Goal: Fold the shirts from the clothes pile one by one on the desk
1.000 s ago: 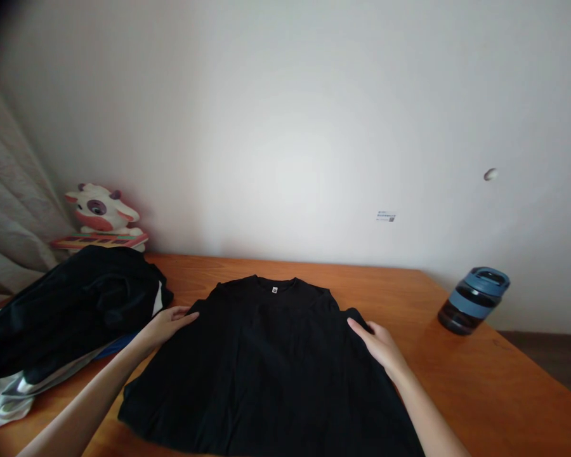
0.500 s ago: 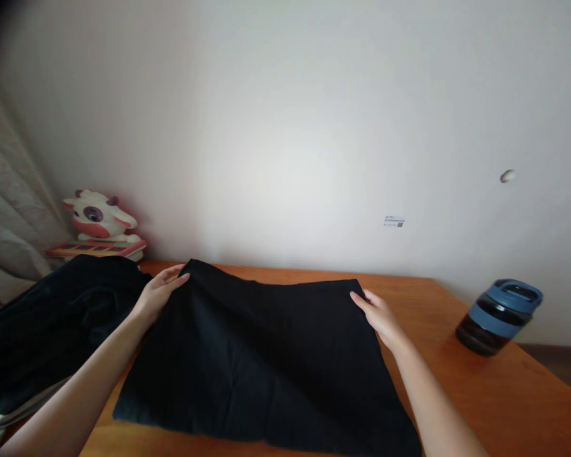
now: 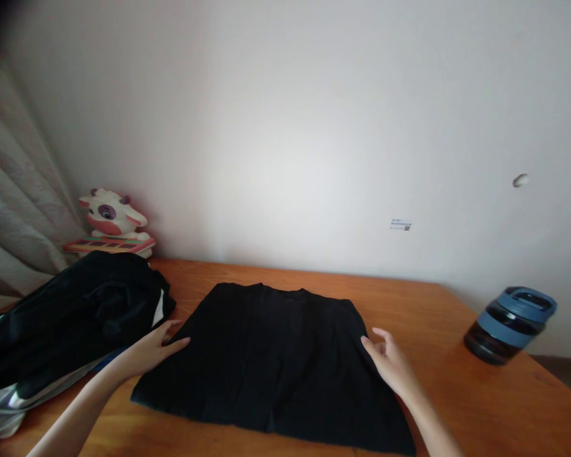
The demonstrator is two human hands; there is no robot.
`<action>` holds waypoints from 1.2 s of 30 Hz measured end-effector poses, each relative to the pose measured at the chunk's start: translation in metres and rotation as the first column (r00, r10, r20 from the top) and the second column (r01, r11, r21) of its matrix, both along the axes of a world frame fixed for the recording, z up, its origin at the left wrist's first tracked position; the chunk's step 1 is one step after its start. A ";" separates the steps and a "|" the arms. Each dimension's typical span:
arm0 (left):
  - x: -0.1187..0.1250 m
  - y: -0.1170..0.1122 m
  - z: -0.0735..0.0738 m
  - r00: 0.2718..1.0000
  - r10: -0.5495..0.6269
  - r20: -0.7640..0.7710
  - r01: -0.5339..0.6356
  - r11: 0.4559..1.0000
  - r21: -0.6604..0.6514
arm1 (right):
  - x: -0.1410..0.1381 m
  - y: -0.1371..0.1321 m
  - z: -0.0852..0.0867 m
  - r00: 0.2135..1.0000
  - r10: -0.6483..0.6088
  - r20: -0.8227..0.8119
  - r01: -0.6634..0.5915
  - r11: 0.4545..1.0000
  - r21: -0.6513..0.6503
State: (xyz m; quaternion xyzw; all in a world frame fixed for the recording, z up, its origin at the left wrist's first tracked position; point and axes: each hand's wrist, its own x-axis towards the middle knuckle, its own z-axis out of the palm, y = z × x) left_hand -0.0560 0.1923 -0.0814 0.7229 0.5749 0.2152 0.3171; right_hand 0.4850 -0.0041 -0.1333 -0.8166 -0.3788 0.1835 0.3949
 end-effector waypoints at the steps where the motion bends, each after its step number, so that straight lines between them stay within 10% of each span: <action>1: -0.006 -0.010 -0.002 0.999 0.002 -0.036 -0.001 1.000 0.016 | -0.001 -0.012 0.000 1.000 0.009 -0.009 -0.009 1.000 -0.014; 9: -0.033 -0.072 -0.009 0.997 0.037 -0.074 -0.018 0.971 0.240 | -0.032 -0.072 0.007 0.966 0.027 0.258 -0.007 0.997 -0.077; 17: -0.061 -0.080 -0.023 0.923 0.196 -0.331 -0.053 0.917 0.395 | -0.051 -0.082 0.014 0.952 0.089 0.292 -0.079 0.996 -0.046; 28: 0.055 0.052 0.006 0.870 0.246 -0.427 -0.151 0.958 0.244 | -0.014 0.064 0.021 0.975 -0.007 0.224 0.033 0.993 -0.112; 36: 0.050 0.098 0.001 0.931 0.205 -0.301 -0.150 0.969 0.196 | -0.007 0.104 0.003 0.962 0.047 0.269 -0.061 0.997 0.042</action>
